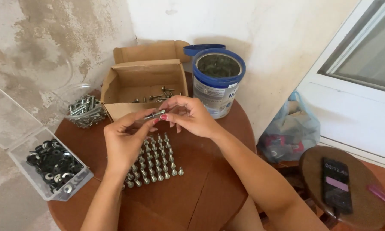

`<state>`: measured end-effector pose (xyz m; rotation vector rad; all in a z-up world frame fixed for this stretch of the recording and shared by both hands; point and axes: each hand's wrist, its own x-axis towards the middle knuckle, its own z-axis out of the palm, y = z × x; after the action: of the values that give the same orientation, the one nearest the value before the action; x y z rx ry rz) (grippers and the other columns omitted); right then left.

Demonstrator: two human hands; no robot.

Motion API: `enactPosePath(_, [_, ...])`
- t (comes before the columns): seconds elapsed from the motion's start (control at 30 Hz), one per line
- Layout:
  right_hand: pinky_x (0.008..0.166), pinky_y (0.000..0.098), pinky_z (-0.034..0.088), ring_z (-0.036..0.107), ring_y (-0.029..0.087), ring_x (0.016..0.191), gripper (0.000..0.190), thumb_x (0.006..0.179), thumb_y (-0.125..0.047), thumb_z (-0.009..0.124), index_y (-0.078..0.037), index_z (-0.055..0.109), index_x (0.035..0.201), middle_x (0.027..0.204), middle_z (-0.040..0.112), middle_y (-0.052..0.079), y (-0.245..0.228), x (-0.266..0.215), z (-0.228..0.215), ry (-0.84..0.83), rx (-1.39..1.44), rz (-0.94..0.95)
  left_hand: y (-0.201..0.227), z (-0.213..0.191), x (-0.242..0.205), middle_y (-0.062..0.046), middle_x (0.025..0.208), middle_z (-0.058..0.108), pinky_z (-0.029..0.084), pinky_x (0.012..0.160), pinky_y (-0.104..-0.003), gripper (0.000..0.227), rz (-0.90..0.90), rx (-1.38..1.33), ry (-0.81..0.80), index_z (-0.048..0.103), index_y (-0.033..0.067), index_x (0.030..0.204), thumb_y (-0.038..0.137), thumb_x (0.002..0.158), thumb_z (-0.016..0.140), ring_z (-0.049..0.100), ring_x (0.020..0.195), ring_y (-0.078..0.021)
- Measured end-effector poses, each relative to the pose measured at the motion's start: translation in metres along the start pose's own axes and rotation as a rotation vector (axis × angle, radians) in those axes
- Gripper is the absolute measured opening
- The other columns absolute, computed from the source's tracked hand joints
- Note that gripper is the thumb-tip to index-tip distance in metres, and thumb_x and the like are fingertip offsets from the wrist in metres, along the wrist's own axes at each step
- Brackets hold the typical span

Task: Assembling washers onto screws and organizing them into a grid on a table.

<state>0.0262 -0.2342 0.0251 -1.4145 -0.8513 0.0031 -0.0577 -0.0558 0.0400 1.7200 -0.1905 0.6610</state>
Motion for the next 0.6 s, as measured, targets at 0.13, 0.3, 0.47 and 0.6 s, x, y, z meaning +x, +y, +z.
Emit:
enactPosePath(0.13, [0.045,0.0309,0.061,0.071,0.019,0.065,0.019,0.094,-0.006,0.074,0.005,0.069,0.109,0.093,0.073,0.019,-0.002,-0.001,-0.002,-0.044,0.010,0.007,0.004,0.001,0.000,-0.020,0.071,0.075,0.060,0.054,-0.025,0.027,-0.009,-0.013,0.002,0.080,0.0067,0.105,-0.004,0.081,0.080,0.074,0.065,-0.0190])
enactPosePath(0.3, [0.043,0.0327,0.061,0.068,0.019,0.057,0.019,0.100,-0.013,0.066,0.005,0.070,0.099,0.078,0.072,0.019,-0.006,0.001,0.001,-0.089,0.044,0.091,0.010,0.002,-0.002,-0.019,0.070,0.075,0.061,0.052,-0.025,0.027,-0.021,-0.009,0.017,0.081,0.0083,0.101,-0.003,0.077,0.083,0.074,0.063,-0.0177])
enactPosePath(0.47, [0.040,0.0313,0.058,0.066,0.020,0.046,0.030,0.103,-0.018,0.063,0.002,0.072,0.082,0.064,0.070,0.019,-0.002,0.001,-0.001,-0.052,-0.032,0.081,0.011,0.001,0.000,-0.018,0.069,0.076,0.059,0.051,-0.023,0.026,-0.039,-0.002,-0.015,0.082,0.0106,0.100,0.000,0.077,0.084,0.074,0.059,-0.0174])
enactPosePath(0.6, [0.044,0.0340,0.060,0.067,0.020,0.054,0.023,0.103,-0.015,0.061,0.003,0.072,0.095,0.074,0.072,0.019,-0.005,0.002,0.000,-0.034,0.003,0.072,0.006,0.001,0.001,-0.018,0.074,0.078,0.059,0.048,-0.022,0.027,-0.023,-0.010,0.009,0.082,0.0105,0.102,-0.001,0.078,0.083,0.074,0.059,-0.0183])
